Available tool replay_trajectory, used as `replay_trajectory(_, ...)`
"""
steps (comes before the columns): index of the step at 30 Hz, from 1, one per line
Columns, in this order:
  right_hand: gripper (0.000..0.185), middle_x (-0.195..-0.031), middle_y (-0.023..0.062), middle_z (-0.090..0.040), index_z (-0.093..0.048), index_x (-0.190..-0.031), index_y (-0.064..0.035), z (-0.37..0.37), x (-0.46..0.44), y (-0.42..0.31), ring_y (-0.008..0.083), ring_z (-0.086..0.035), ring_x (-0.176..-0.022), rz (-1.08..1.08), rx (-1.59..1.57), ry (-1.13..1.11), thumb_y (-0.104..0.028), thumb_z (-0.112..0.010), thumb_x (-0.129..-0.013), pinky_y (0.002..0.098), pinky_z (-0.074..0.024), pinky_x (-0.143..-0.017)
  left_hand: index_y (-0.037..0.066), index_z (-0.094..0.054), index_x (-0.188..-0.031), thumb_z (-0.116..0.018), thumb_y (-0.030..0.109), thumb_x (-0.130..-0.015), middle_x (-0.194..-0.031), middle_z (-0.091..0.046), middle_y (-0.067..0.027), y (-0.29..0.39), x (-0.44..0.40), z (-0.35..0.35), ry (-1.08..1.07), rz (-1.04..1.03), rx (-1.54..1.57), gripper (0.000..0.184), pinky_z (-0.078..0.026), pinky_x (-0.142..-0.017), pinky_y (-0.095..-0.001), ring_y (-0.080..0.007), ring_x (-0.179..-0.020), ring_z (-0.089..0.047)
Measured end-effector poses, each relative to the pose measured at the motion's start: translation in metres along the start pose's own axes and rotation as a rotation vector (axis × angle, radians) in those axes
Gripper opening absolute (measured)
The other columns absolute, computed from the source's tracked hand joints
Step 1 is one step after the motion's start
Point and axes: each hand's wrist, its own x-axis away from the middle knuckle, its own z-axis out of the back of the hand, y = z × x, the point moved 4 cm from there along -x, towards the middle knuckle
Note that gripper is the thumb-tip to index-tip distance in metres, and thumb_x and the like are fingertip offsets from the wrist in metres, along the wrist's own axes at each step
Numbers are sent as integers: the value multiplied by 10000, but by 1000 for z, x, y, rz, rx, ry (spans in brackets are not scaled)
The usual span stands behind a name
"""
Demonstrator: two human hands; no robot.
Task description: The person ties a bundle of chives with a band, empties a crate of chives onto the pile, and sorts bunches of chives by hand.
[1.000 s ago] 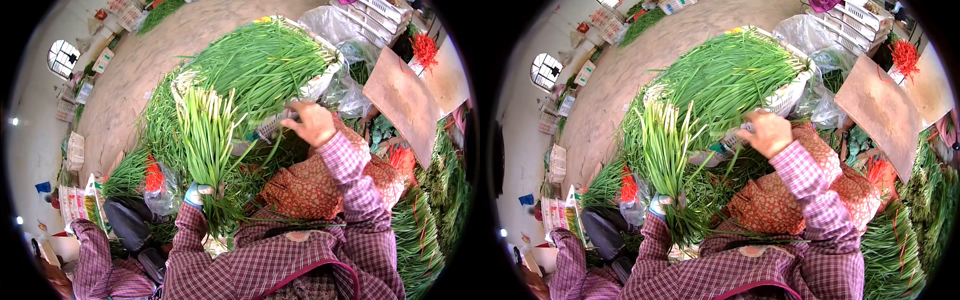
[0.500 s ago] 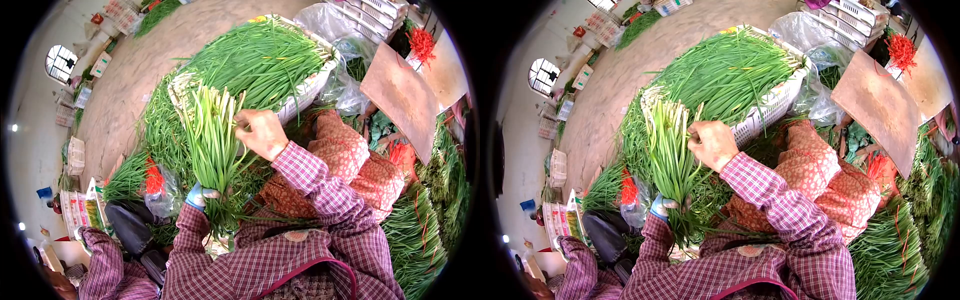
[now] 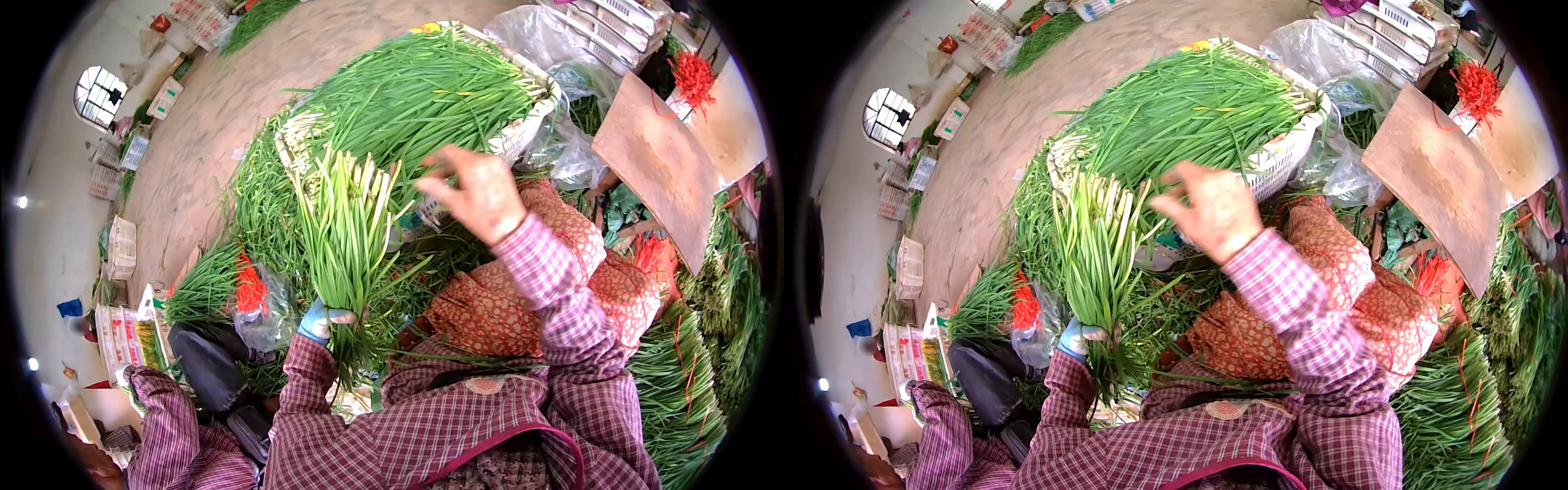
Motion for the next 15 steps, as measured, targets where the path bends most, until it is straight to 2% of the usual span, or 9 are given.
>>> replay_trajectory(2, 329, -668, 67, -684, -608, -911, -46, -15, 3, -31, 201, -662, -564, -75, -191, -17, -331, -718, -790, 322, -554, -574, -4, -607, -1036, -806, 168, -619, -853, -662, -106, 2, -3, -1, -14, 3, -34, 493, -506, -657, -330, -217, -739, -633)
replay_trajectory(3, 353, -674, 94, -682, -585, -916, -21, -24, 2, -37, 222, -672, -605, -182, -216, -138, -313, -731, -779, 330, -548, -599, -4, -607, -1036, -806, 168, -619, -853, -662, -106, 3, -4, -2, -16, 4, -37, 493, -506, -657, -330, -217, -739, -633)
replay_trajectory(7, 337, -678, 114, -675, -562, -921, -5, -48, 5, -39, 254, -680, -687, -238, -359, -85, -239, -742, -758, 351, -531, -665, -10, -601, -1064, -817, 165, -626, -866, -666, -110, 12, -4, -18, -23, -27, -82, 519, -519, -718, -343, -228, -777, -647)
replay_trajectory(9, 311, -686, 124, -675, -557, -968, 8, -51, 8, -36, 257, -677, -677, -325, -467, -50, -169, -701, -757, 362, -531, -660, -8, -630, -998, -797, 200, -594, -830, -666, -107, 15, -4, -21, 42, -46, -151, 484, -514, -623, -333, -219, -707, -632)
replay_trajectory(11, 244, -687, 129, -668, -589, -928, -2, -55, 10, -31, 265, -671, -669, -366, -486, -27, -119, -670, -730, 369, -532, -661, -9, -631, -1000, -800, 204, -596, -837, -667, -109, 15, -7, -21, 11, -60, -155, 487, -517, -627, -338, -220, -710, -633)
replay_trajectory(13, 158, -700, 124, -658, -618, -831, -21, -52, 8, -29, 271, -660, -663, -120, -265, 150, -93, -666, -699, 369, -532, -646, -10, -631, -1003, -802, 209, -598, -843, -668, -110, 14, -9, -18, -16, -73, -157, 491, -519, -632, -343, -222, -713, -634)
replay_trajectory(14, 97, -718, 116, -646, -629, -762, -31, -51, 7, -24, 279, -644, -652, -80, -217, 217, -78, -656, -682, 372, -530, -625, -12, -631, -1006, -802, 213, -601, -849, -668, -111, 11, -10, -16, -21, -73, -121, 494, -520, -630, -349, -225, -713, -635)
replay_trajectory(15, 107, -725, 117, -635, -633, -790, -36, -46, 4, -22, 280, -634, -644, -14, -181, 270, -82, -648, -694, 378, -526, -608, -14, -631, -1009, -802, 217, -603, -854, -669, -111, 8, -10, -13, -27, -73, -84, 497, -521, -629, -356, -229, -713, -636)
